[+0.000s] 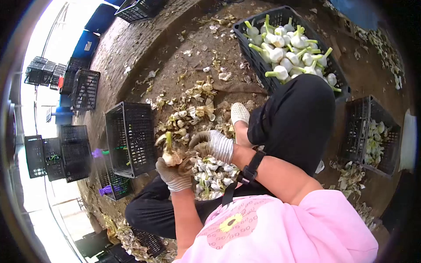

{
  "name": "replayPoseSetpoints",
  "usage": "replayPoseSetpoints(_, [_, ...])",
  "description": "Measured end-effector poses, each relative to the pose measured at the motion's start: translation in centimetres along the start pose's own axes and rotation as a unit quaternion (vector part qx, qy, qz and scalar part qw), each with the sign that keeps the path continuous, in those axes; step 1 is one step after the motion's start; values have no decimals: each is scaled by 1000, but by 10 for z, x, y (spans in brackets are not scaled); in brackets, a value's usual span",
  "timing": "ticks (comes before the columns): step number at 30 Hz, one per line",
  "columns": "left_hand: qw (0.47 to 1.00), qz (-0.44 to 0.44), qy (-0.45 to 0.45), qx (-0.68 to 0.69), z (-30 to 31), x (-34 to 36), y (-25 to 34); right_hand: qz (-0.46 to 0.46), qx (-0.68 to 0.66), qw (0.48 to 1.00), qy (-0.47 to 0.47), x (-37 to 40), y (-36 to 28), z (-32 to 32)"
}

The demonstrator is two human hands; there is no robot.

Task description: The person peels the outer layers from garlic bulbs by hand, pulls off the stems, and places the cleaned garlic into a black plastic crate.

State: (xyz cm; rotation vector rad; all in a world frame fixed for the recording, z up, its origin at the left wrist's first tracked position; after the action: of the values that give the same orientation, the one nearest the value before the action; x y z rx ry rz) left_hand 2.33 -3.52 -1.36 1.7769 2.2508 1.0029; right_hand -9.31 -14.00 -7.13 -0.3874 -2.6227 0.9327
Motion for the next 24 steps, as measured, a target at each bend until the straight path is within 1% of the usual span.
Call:
replayPoseSetpoints(1, [979,-74,173,-73,0,0,-1,-1,0,1000,-7,-1,4,3])
replayPoseSetpoints(2, [970,-96,161,-153,-4,-1,-2,4,9,1000,3,2,-5,-4])
replayPoseSetpoints(4, [931,-143,135,-309,-9,-2,-1,16,27,999,20,12,-30,-26])
replayPoseSetpoints(5, [921,-122,115,-352,-5,-1,-2,45,56,997,23,10,-29,-23])
replayPoseSetpoints(8, [853,-100,112,-501,-3,1,-16,35,23,997,60,3,-19,-12])
replayPoseSetpoints(9, [884,-85,99,-449,-6,1,-20,50,-197,978,35,-4,-11,-8])
replayPoseSetpoints(10, [868,-117,85,-475,-10,1,-24,50,-181,982,38,-4,-6,-1])
replayPoseSetpoints(12, [831,-182,57,-523,-23,1,-29,50,-146,987,45,1,-20,-2])
replayPoseSetpoints(13, [815,-171,78,-548,-29,2,-27,41,-107,992,48,1,-19,-1])
replayPoseSetpoints(16, [695,-248,66,-672,-24,1,-23,74,-9,997,25,0,-26,-7])
replayPoseSetpoints(17, [679,-254,59,-686,-24,2,-24,65,-83,994,28,0,-25,-9])
replayPoseSetpoints(20, [642,-232,72,-727,-29,4,-24,10,-126,991,40,8,-30,-7])
replayPoseSetpoints(23, [708,-207,98,-668,-22,4,-23,-7,-179,983,42,7,-27,-7])
replayPoseSetpoints(24, [715,-213,96,-658,-21,4,-23,3,-162,986,35,7,-28,-7])
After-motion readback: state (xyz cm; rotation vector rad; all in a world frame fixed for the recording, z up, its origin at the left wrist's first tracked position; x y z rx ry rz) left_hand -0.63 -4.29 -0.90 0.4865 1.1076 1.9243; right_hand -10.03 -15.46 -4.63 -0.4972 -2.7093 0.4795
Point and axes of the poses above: each hand's wrist, its own x-axis away from the middle knuckle, its own z-axis out of the back of the hand, y = z × x, the point moved 2 cm from there along -x, towards the middle knuckle, and after that the axes turned 3 degrees about -x, right-handed, at the moved point
